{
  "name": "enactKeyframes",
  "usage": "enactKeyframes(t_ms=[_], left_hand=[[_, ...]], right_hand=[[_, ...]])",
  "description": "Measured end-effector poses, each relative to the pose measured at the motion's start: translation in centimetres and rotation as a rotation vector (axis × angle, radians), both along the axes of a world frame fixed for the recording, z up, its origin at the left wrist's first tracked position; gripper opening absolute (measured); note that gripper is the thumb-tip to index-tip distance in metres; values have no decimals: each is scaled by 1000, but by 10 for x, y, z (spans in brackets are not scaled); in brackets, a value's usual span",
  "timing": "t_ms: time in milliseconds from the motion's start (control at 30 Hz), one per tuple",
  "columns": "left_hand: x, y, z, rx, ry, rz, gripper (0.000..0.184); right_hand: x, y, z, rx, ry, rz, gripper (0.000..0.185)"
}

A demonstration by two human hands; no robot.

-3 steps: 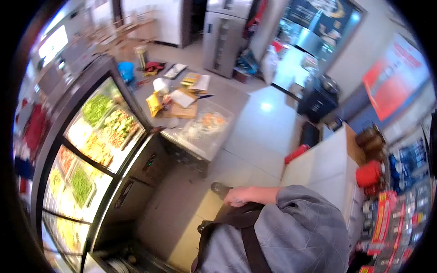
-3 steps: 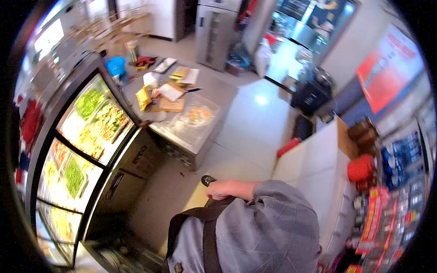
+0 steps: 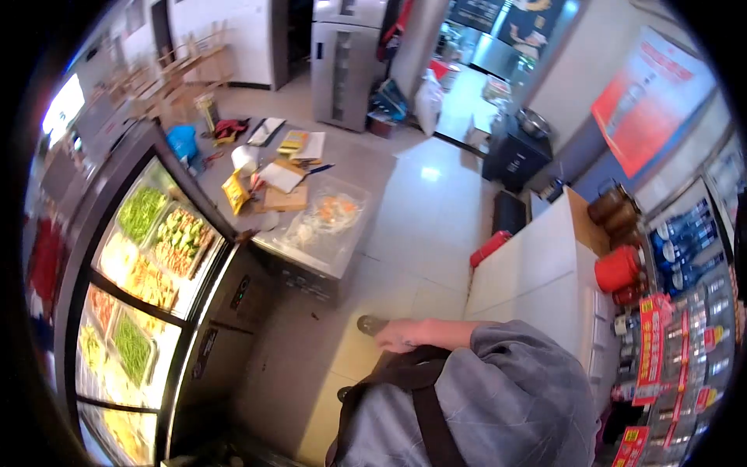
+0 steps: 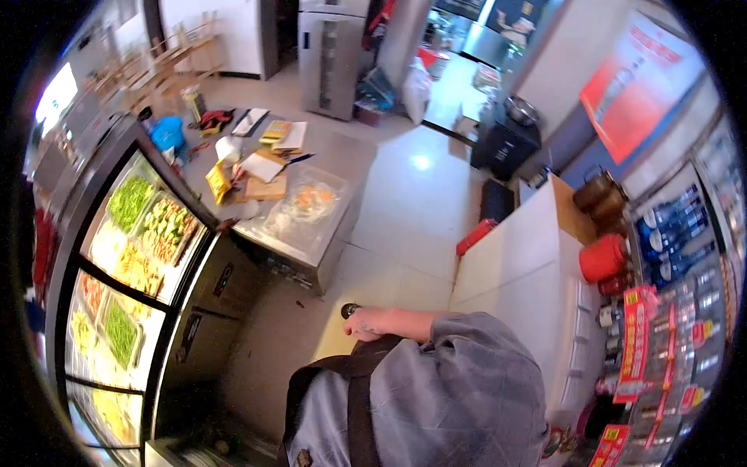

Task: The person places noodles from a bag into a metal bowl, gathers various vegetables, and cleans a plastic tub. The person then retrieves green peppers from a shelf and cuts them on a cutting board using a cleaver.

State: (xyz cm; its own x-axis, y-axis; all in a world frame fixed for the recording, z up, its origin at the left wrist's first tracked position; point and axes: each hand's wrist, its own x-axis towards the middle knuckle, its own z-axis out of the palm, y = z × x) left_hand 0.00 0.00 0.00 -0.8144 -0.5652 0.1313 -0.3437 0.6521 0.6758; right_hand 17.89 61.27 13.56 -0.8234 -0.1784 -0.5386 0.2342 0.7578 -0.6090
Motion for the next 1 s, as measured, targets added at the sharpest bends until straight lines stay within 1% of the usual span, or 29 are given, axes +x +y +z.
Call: enactKeyframes(t_ms=[33, 67, 100, 167, 200, 267, 300, 367, 400, 467, 533, 600, 667, 733, 800, 833, 867, 900, 933, 967, 1000], left_hand=[[-10, 51, -11, 23, -42, -68, 30], [-31, 88, -6, 28, -36, -149, 31], [-45, 141, -17, 55, -27, -228, 33], [-61, 217, -10, 43, -18, -378, 35], [-63, 257, -12, 47, -36, -443, 36], [-65, 314, -8, 22, -46, -544, 39], [-62, 343, -7, 11, -63, -581, 40], [-73, 392, -2, -36, -51, -642, 43], [-76, 421, -2, -55, -57, -661, 44], [-99, 470, 4, -108, -23, -685, 47], [-125, 507, 10, -170, 1, -658, 49], [-153, 534, 19, -234, 29, -609, 52], [-176, 549, 38, -285, 25, -550, 54], [-199, 558, 54, -333, 25, -492, 57], [-224, 566, 63, -411, 27, -450, 60], [-239, 571, 64, -480, 21, -447, 61], [-257, 573, 63, -620, 6, -458, 62], [-271, 588, 68, -814, -14, -495, 63], [-281, 612, 65, -994, -47, -542, 65], [-281, 658, 69, -256, 70, -607, 53], [-226, 774, 133, 469, 288, -582, 43]], right_hand=[[21, 35, -4, 50, 29, -104, 21], [28, 41, -16, 35, 87, -214, 21], [19, 79, -23, 84, 141, -248, 21], [29, 94, -40, 169, 42, -269, 21], [43, 111, -33, 178, 42, -291, 21], [63, 127, -29, 118, 40, -416, 22], [81, 146, -29, 118, 35, -427, 22], [99, 164, -45, 65, 46, -508, 25], [119, 192, -48, 69, 45, -532, 25], [130, 241, -85, 82, 64, -598, 30], [142, 293, -124, 86, 40, -630, 28], [139, 350, -141, 93, 11, -694, 24], [114, 413, -153, -16, -293, -818, 31], [90, 455, -138, -86, -61, -887, 40], [62, 488, -103, -87, 487, -805, 46], [46, 500, -102, 162, 781, -626, 46], [35, 520, -77, -78, 665, -657, 49], [31, 548, -50, -318, 541, -684, 53], [34, 581, -37, -318, 525, -694, 53], [33, 610, -33, -351, 511, -716, 52], [30, 637, -35, -389, 495, -736, 52]])
